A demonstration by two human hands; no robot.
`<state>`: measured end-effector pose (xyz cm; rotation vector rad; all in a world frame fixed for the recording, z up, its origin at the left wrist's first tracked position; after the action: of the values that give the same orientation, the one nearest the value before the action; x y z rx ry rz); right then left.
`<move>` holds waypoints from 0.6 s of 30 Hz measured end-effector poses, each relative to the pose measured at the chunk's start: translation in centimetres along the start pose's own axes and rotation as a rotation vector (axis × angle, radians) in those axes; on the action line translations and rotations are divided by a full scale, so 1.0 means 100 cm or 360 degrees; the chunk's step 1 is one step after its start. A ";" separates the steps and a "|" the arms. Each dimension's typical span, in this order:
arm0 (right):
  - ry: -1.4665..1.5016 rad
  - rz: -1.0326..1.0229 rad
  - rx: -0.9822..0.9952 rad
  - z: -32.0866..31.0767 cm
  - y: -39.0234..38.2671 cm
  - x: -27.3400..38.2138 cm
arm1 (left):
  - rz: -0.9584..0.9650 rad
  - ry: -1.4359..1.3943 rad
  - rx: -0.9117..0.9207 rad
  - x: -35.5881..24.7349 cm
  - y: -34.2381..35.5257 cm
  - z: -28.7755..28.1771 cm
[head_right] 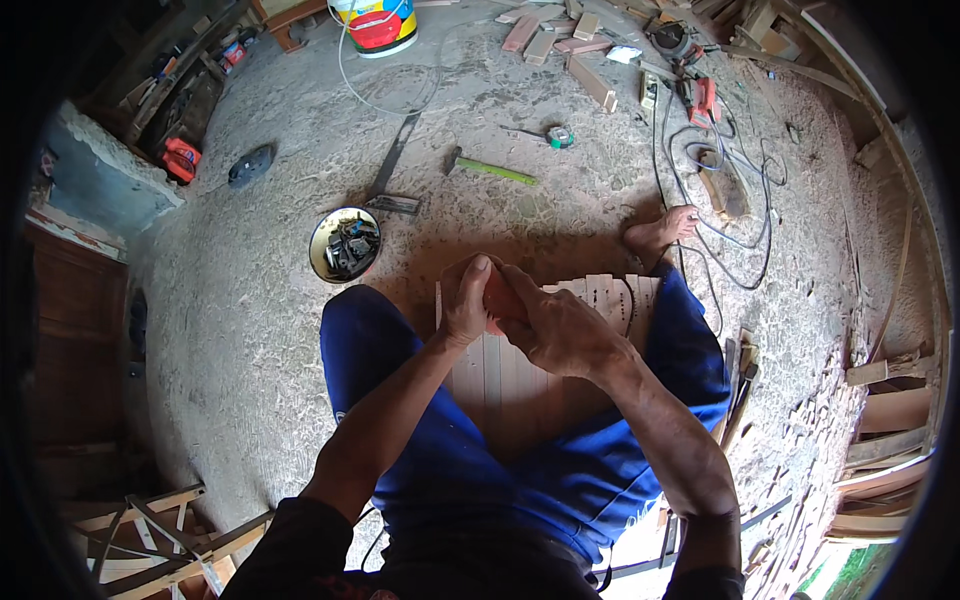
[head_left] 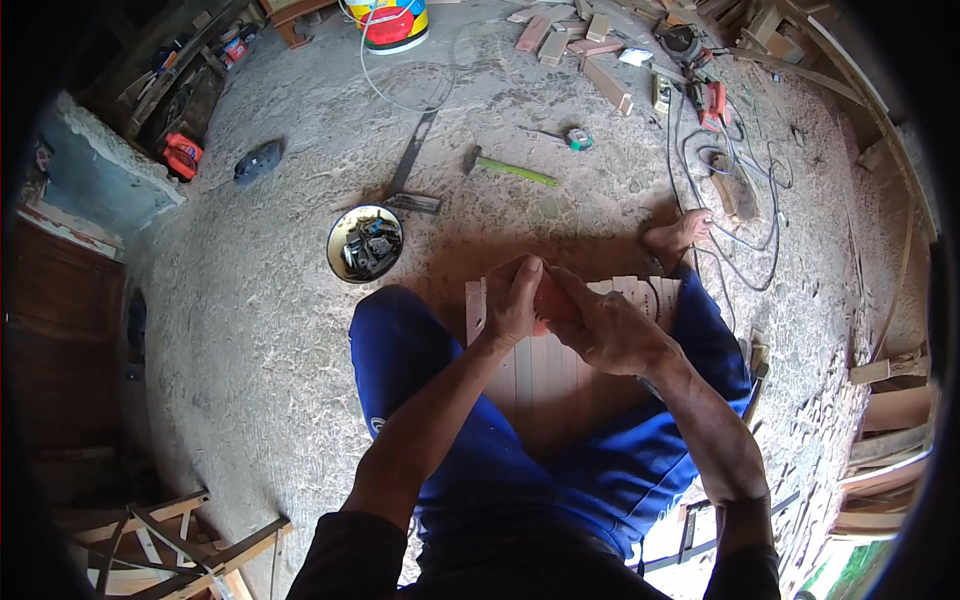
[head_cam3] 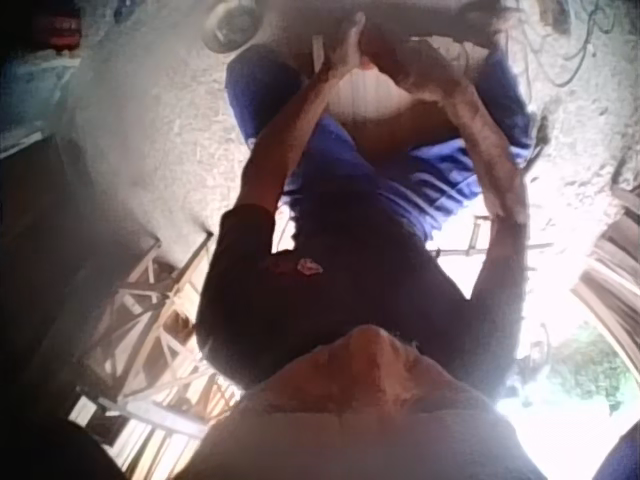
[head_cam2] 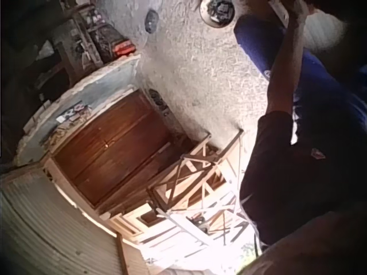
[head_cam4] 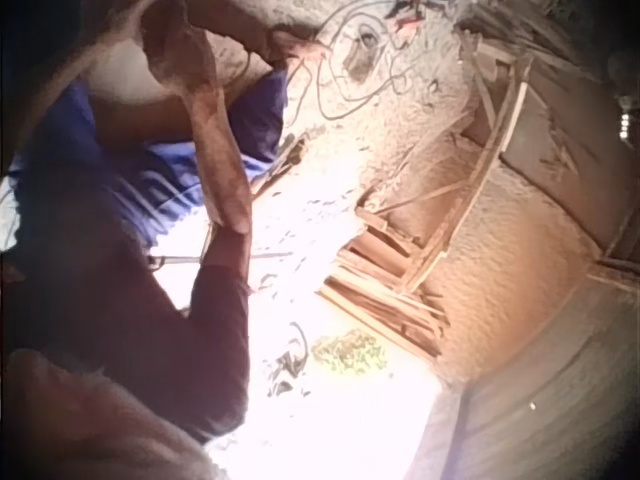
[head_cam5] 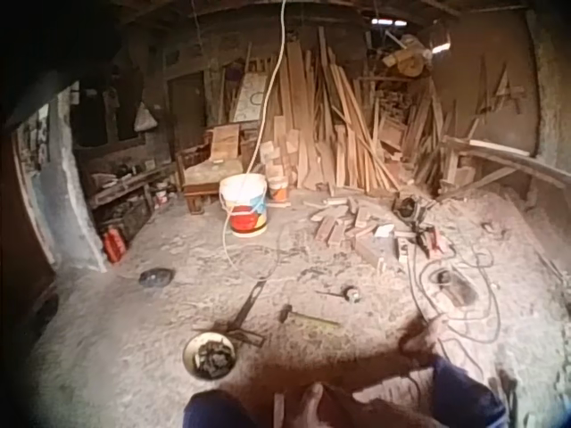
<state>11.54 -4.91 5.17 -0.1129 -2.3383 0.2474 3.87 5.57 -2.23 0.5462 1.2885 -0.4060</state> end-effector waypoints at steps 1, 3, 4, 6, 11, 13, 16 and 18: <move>-0.0013 0.0005 0.0006 -0.003 -0.001 0.002 | -0.0013 -0.0006 -0.0006 -0.002 0.000 -0.001; -0.0032 0.0017 0.0019 -0.009 -0.005 0.007 | -0.0009 -0.0047 0.0022 -0.010 0.000 0.002; -0.0002 -0.0052 -0.0006 -0.015 -0.007 0.016 | 0.0007 -0.0082 0.0051 -0.020 0.002 0.005; 0.0050 -0.0174 -0.0061 -0.039 -0.016 0.041 | 0.0029 -0.0152 0.0080 -0.043 0.007 0.012; -0.0062 -0.0186 -0.0211 -0.058 -0.013 0.050 | 0.0131 -0.0244 0.0084 -0.067 0.028 0.019; -0.0104 -0.0151 -0.0209 -0.051 -0.014 0.044 | 0.0137 -0.0237 0.0105 -0.060 0.026 0.018; 0.0000 0.0019 -0.0063 -0.042 -0.013 0.040 | 0.0087 -0.0280 0.0131 -0.048 0.021 0.015; 0.0035 -0.0105 -0.0125 -0.041 -0.012 0.040 | 0.0045 -0.0305 0.0160 -0.042 0.021 0.015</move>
<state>11.62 -4.88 11.07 -0.0765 -2.3257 0.1216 5.21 6.36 2.47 0.5950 1.0798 -0.4899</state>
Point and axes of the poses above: each hand's wrist, its own y-axis towards the middle knuckle, its own z-axis out of the palm, x = y × z, the point moved 8 cm from there along y, towards the middle knuckle, and after that the axes turned 4 degrees about -z, right-handed, at the moved point
